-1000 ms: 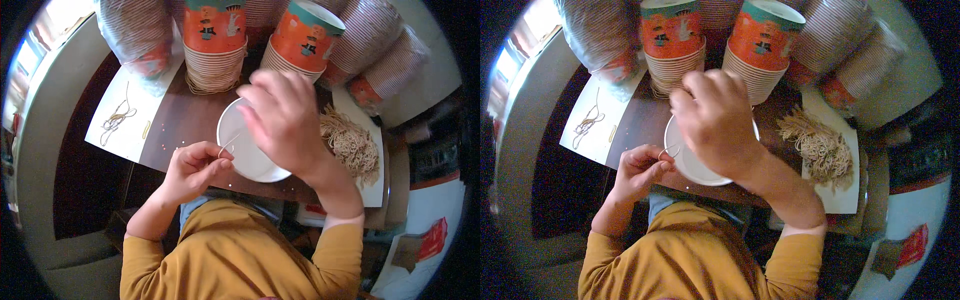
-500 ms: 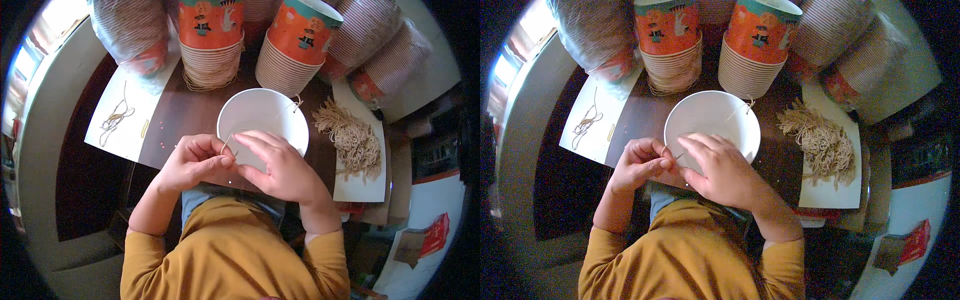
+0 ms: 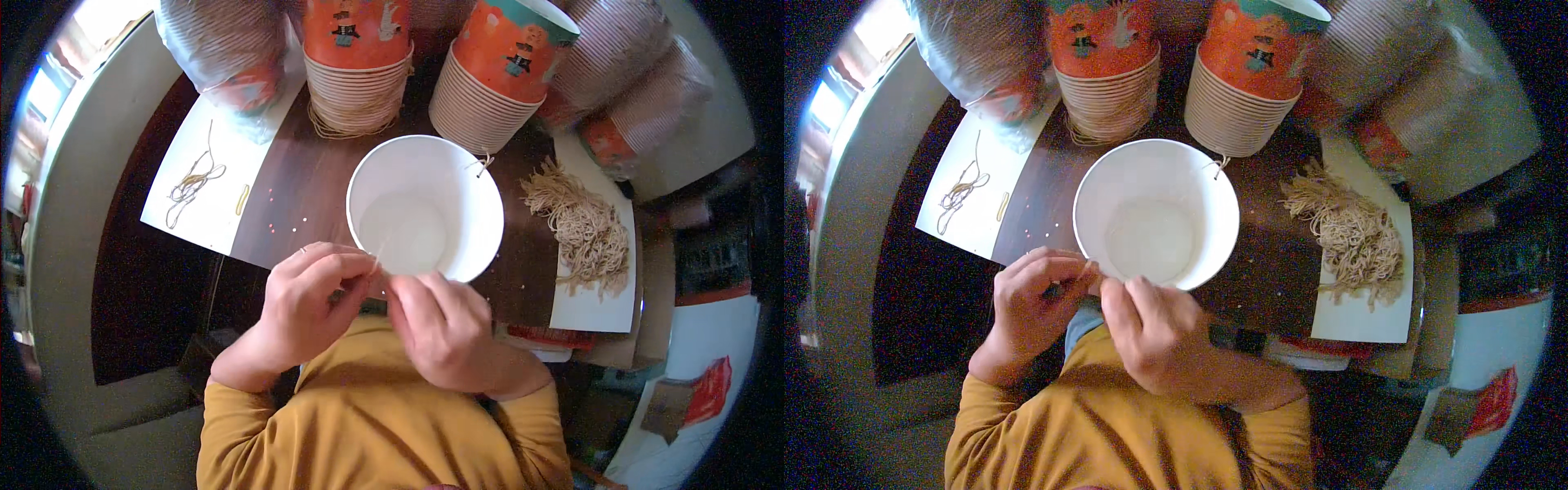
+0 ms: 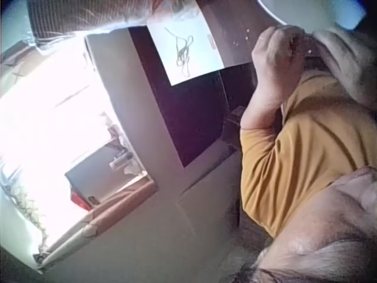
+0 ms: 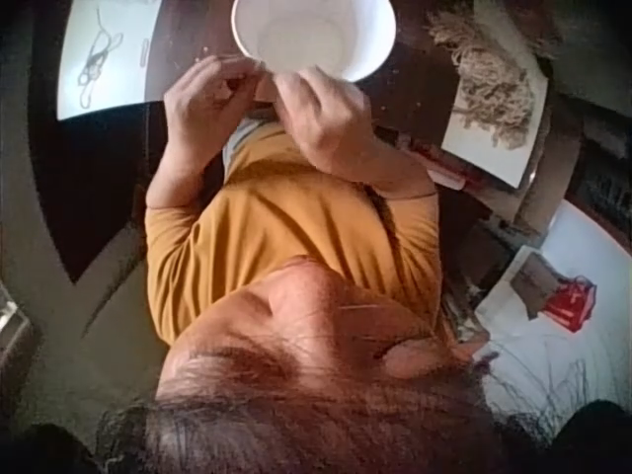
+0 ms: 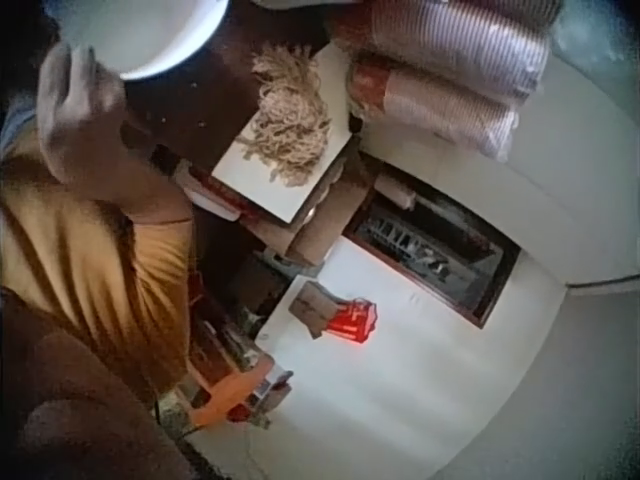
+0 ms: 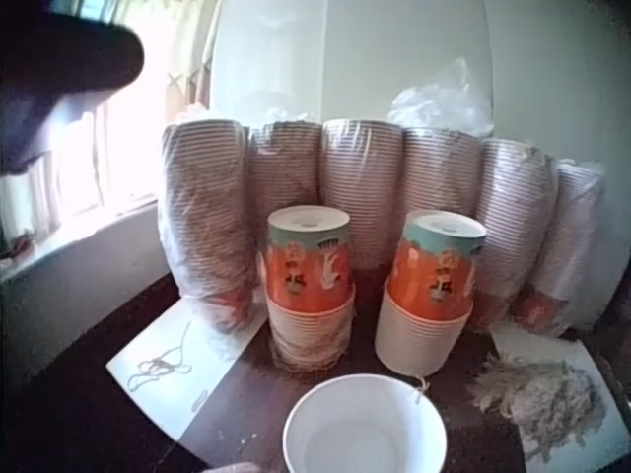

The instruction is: The person threads a string through pre-punched holes in the rim of paper buckets to create handles.

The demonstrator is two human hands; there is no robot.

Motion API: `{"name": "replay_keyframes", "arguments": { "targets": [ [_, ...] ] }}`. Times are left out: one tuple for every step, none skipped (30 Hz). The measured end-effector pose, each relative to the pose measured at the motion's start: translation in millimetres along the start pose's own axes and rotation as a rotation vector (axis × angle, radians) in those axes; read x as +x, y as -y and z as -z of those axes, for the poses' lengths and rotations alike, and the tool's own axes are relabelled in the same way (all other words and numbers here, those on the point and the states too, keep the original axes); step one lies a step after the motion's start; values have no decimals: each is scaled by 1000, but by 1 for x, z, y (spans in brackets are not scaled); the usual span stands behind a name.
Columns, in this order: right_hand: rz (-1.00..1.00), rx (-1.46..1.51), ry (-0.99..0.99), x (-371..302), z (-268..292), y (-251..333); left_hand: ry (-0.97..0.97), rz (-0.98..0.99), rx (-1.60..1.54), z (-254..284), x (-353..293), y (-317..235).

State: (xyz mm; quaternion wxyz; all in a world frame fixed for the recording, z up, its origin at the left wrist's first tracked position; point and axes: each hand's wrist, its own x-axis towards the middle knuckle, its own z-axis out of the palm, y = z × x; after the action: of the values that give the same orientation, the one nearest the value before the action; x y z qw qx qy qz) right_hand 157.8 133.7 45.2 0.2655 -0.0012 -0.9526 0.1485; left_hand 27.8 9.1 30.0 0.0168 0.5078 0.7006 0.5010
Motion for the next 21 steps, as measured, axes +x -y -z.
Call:
{"name": "replay_keyframes", "arguments": {
  "targets": [
    [-15, -23, -19, -4, -4, 4, -42, -54, -6, -4, -1, 4],
    [-20, -19, -18, -5, -9, 6, -79, -109, -12, -5, -2, 7],
    [-52, -40, -46, -6, -14, 7, -60, -81, -88, -7, -1, 10],
    [-85, -63, -73, -6, -18, 8, -55, 38, -206, -11, -3, 12],
    [-111, -52, -64, -6, -19, 7, -57, 154, -322, -16, -6, 14],
    [-138, -42, -55, -5, -19, 5, -85, 255, -577, -24, -11, 21],
    [-175, -35, -60, -4, -18, 3, -128, 269, -682, -31, -11, 23],
    [-167, -35, -96, -3, -17, -3, -171, 286, -786, -36, -9, 24],
    [-159, -34, -133, -1, -17, -9, -181, 325, -849, -39, -9, 28],
    [-150, -39, -221, -1, -25, -14, -197, 375, -906, -43, -10, 32],
    [-152, -43, -223, -2, -31, -19, -207, 421, -965, -48, -10, 36],
    [-139, -44, -264, -3, -37, -24, -247, 443, -953, -53, -12, 38],
    [-124, -43, -305, -3, -43, -27, -247, 442, -953, -57, -15, 41],
    [-121, -24, -336, -5, -52, -29, -325, 366, -787, -60, -18, 45],
    [-120, -14, -336, -5, -58, -29, -400, 290, -618, -62, -20, 47],
    [-118, -3, -336, -5, -64, -30, -435, 146, -364, -61, -18, 48],
    [-92, 3, -382, -3, -71, -32, -434, 149, -359, -59, -16, 50],
    [-93, 8, -382, -3, -75, -34, -465, -3, -82, -55, -14, 52],
    [-107, 31, -355, -4, -80, -35, -487, -156, 196, -53, -14, 53],
    [-117, 56, -329, -2, -83, -36, -524, -167, 261, -53, -14, 54],
    [-114, 62, -329, 1, -84, -36, -525, -165, 267, -52, -14, 55]
  ]
}}
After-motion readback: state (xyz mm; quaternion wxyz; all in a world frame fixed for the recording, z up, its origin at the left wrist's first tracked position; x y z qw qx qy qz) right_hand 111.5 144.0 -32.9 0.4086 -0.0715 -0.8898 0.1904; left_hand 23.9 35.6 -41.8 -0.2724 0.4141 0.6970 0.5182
